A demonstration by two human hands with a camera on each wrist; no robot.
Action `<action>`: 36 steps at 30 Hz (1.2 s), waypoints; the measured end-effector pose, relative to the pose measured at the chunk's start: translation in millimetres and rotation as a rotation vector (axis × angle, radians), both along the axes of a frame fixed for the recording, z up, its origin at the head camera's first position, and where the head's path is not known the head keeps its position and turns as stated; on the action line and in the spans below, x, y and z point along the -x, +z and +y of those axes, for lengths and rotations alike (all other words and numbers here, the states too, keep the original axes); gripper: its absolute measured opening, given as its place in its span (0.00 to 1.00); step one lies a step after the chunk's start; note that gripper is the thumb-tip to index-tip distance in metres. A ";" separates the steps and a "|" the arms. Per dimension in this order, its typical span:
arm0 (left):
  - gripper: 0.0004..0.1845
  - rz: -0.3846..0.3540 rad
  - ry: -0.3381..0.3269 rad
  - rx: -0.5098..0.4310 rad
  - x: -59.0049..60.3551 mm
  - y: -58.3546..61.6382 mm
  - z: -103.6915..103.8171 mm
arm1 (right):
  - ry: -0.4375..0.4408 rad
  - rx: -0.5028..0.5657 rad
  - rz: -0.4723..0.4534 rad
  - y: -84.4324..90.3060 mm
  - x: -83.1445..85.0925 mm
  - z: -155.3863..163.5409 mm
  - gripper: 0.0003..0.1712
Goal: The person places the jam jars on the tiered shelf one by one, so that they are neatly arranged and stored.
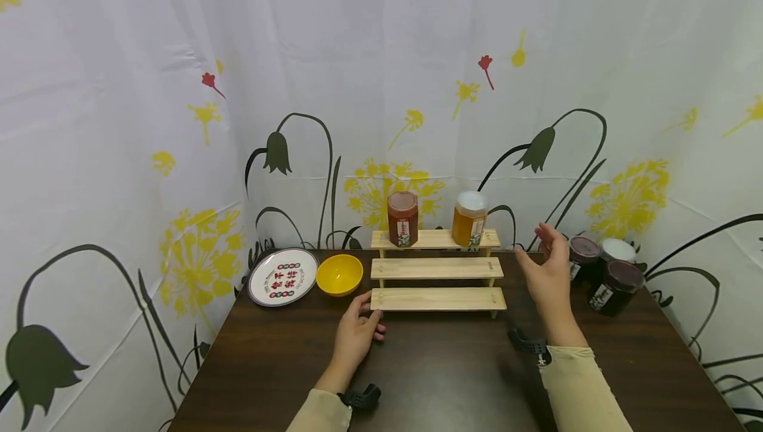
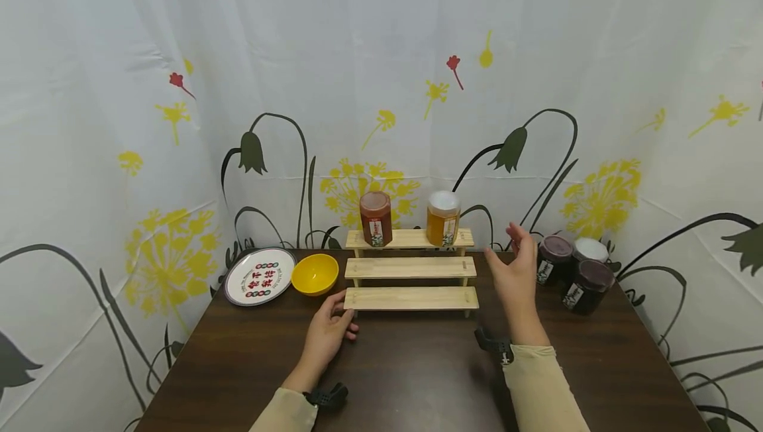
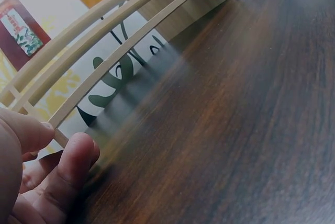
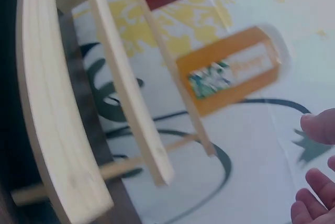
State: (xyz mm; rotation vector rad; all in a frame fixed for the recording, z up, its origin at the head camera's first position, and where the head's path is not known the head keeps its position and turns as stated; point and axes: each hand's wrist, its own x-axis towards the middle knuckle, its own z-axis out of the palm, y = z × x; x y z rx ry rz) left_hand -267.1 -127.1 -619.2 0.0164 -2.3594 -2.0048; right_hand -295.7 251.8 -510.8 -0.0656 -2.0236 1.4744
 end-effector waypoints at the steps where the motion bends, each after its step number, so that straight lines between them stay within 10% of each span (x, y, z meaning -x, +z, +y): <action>1: 0.28 0.000 -0.001 0.001 -0.3 -0.1 0.0 | -0.019 0.007 0.002 1.5 -3.4 4.4 0.42; 17: 0.28 0.001 -0.004 0.006 -1.6 -0.2 -2.4 | -0.404 0.065 0.067 9.4 -47.6 86.8 0.41; 36: 0.27 -0.001 -0.002 0.021 -0.6 0.0 -1.2 | -0.388 0.331 -0.117 -51.0 -55.6 133.7 0.51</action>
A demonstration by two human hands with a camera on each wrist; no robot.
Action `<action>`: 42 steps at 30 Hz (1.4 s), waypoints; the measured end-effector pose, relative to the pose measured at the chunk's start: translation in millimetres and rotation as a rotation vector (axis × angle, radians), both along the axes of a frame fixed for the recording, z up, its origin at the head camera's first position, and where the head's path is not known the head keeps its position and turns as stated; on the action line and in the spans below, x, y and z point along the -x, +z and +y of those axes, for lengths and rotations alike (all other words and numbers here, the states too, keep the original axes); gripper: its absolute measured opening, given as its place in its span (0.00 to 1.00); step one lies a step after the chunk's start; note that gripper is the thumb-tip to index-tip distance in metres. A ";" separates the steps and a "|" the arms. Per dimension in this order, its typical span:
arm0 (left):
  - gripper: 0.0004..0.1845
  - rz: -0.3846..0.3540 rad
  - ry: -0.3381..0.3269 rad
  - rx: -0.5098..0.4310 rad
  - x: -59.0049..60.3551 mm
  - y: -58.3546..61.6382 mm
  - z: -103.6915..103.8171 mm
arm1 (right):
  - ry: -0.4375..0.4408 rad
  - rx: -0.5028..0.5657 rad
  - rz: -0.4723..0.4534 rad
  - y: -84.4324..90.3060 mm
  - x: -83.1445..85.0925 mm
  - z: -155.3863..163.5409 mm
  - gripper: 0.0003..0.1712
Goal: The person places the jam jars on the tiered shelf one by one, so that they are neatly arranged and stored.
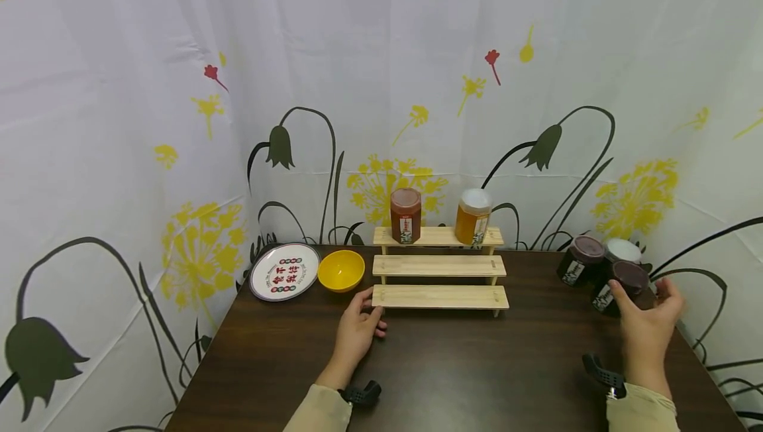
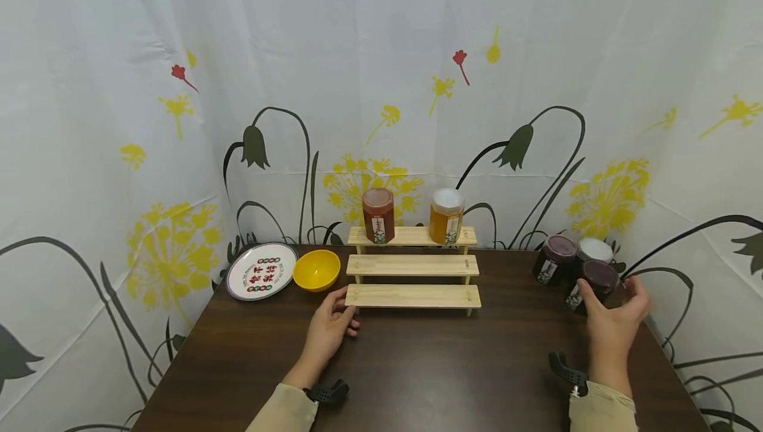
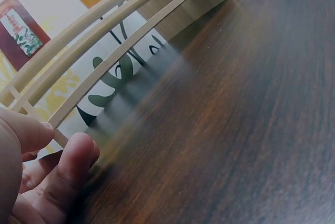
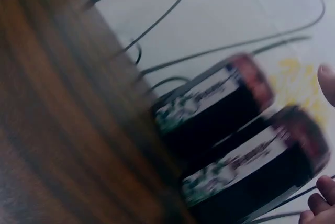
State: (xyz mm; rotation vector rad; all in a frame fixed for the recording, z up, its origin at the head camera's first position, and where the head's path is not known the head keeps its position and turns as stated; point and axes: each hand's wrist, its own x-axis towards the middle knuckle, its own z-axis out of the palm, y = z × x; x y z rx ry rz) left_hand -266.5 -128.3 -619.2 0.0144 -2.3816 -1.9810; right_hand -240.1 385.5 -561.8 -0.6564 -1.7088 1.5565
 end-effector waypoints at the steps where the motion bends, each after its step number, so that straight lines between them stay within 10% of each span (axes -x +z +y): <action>1: 0.27 0.001 0.000 -0.003 0.0 0.2 -0.3 | 0.012 0.042 -0.007 -3.6 1.1 0.7 0.52; 10: 0.27 0.001 0.007 -0.015 0.3 1.7 -0.4 | 0.133 0.313 0.050 -31.8 9.1 8.2 0.55; 20: 0.27 0.014 0.014 -0.015 -1.2 -0.3 -0.5 | 0.255 0.344 0.218 -46.4 17.4 11.0 0.45; 42: 0.27 -0.006 0.021 0.005 -0.1 1.2 3.2 | 0.189 0.163 -0.134 -45.7 12.8 12.9 0.38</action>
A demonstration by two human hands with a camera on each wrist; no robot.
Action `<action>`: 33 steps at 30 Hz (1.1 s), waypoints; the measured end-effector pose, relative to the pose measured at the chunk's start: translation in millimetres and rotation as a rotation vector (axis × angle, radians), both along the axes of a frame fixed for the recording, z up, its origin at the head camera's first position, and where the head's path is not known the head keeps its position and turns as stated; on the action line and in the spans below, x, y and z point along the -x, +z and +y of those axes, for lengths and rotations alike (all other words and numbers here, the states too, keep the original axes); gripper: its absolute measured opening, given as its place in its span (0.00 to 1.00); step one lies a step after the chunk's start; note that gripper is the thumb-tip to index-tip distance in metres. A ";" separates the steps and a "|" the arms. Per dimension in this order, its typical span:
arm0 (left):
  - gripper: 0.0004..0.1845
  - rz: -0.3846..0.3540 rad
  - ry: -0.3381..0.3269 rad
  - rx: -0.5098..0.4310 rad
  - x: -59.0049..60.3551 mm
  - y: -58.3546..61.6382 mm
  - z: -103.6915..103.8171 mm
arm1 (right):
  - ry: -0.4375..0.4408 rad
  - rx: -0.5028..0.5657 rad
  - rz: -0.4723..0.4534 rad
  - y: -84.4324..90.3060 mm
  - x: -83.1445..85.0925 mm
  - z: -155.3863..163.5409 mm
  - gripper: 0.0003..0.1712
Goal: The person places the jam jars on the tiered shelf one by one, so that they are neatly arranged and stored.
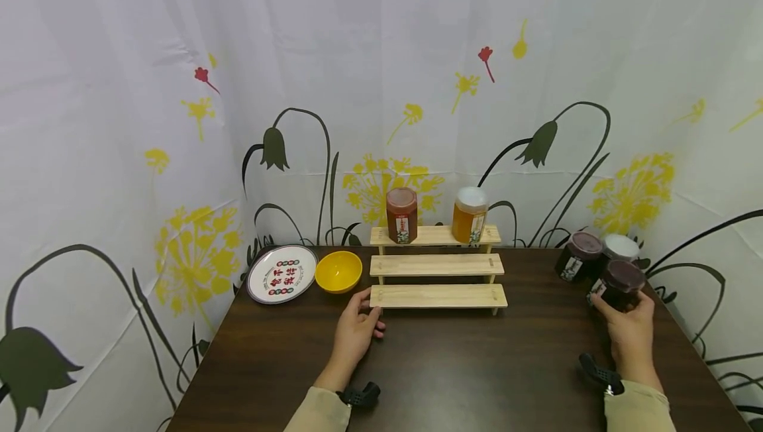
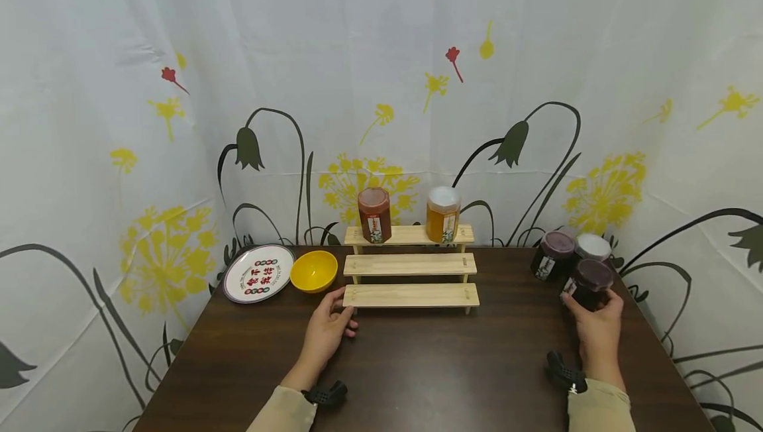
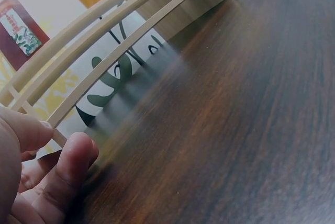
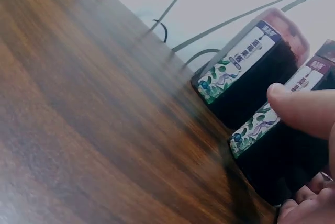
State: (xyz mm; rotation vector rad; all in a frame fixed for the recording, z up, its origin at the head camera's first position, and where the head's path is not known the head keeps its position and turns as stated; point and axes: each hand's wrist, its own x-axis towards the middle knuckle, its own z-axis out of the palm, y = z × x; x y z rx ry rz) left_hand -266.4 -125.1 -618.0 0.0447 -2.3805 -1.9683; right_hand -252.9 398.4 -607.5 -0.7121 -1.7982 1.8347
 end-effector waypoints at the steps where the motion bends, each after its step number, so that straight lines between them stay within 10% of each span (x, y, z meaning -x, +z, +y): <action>1: 0.27 0.000 0.000 0.000 0.7 -0.4 0.1 | -0.010 -0.041 -0.038 -0.7 0.2 -0.4 0.40; 16: 0.27 -0.006 -0.004 0.001 2.1 -2.4 -1.3 | -0.063 -0.201 -0.027 -13.3 -1.7 -8.8 0.41; 33: 0.27 -0.002 -0.009 0.000 1.0 -0.8 -0.6 | -0.098 0.063 0.420 -11.8 -2.2 -9.1 0.39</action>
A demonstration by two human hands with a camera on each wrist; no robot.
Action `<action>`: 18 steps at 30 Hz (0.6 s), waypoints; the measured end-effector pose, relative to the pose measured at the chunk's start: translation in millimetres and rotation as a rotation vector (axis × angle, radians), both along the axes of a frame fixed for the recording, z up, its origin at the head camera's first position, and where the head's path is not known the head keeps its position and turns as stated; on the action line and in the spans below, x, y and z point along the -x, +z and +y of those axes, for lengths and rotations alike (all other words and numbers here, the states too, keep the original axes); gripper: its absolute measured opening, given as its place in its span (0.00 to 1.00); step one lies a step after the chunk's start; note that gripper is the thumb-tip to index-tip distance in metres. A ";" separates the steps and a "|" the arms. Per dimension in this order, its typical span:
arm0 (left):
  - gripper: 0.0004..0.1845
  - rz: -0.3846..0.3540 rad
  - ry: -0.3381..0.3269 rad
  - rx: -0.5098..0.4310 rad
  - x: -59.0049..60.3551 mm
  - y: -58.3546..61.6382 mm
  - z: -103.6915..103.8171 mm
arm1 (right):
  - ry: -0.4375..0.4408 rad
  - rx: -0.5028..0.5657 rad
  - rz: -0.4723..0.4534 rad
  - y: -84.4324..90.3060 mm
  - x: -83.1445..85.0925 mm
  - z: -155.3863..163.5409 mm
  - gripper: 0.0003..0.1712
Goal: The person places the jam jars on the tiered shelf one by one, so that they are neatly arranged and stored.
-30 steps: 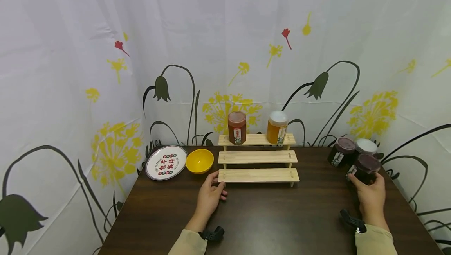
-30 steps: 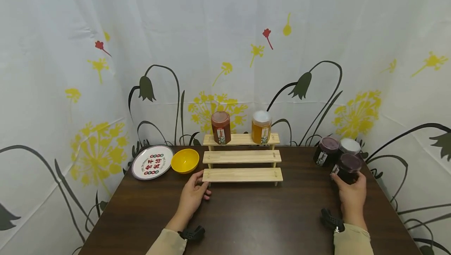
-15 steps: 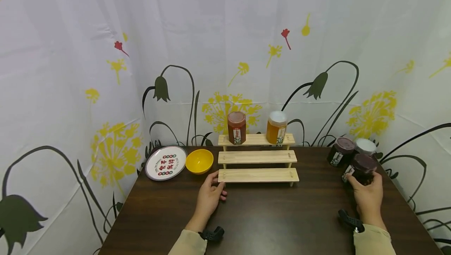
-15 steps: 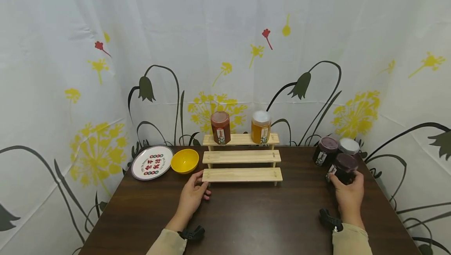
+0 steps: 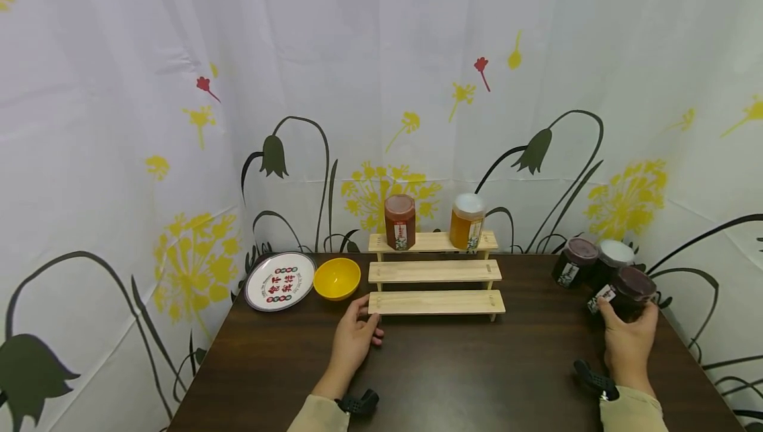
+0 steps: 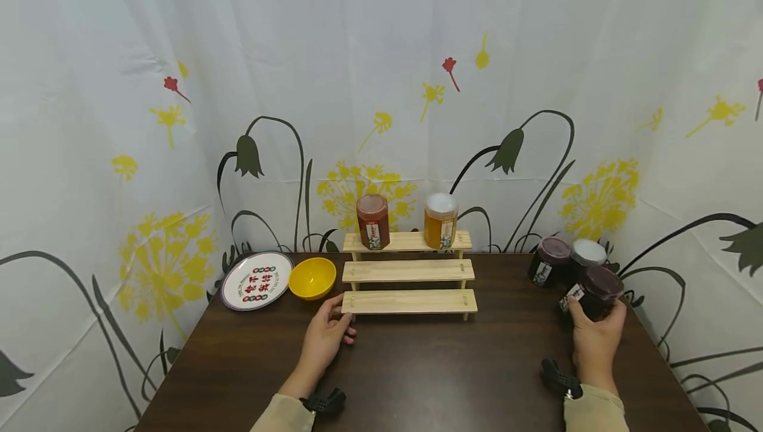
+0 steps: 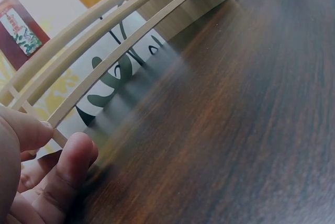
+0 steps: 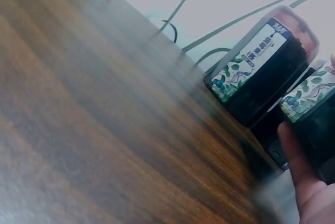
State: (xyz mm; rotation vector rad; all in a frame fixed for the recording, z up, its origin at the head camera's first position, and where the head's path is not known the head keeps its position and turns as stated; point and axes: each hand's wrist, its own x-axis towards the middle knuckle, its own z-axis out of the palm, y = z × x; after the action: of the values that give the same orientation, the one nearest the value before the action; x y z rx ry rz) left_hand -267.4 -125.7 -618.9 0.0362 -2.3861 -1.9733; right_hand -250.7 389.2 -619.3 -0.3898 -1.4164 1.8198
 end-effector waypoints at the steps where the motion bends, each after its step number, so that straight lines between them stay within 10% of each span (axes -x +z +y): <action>1: 0.27 0.001 0.000 -0.002 -0.2 -0.3 -0.2 | -0.004 -0.005 0.021 -0.1 0.6 -0.4 0.39; 18: 0.27 0.009 -0.012 -0.007 1.3 -4.4 -1.3 | 0.030 -0.104 0.166 21.2 7.2 -28.7 0.41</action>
State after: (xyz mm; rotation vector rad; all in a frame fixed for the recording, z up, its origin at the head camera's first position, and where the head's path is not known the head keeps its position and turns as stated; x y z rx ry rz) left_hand -268.7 -127.0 -623.3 0.0134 -2.3799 -1.9821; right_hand -257.9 360.5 -598.0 -0.1608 -1.4002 1.7507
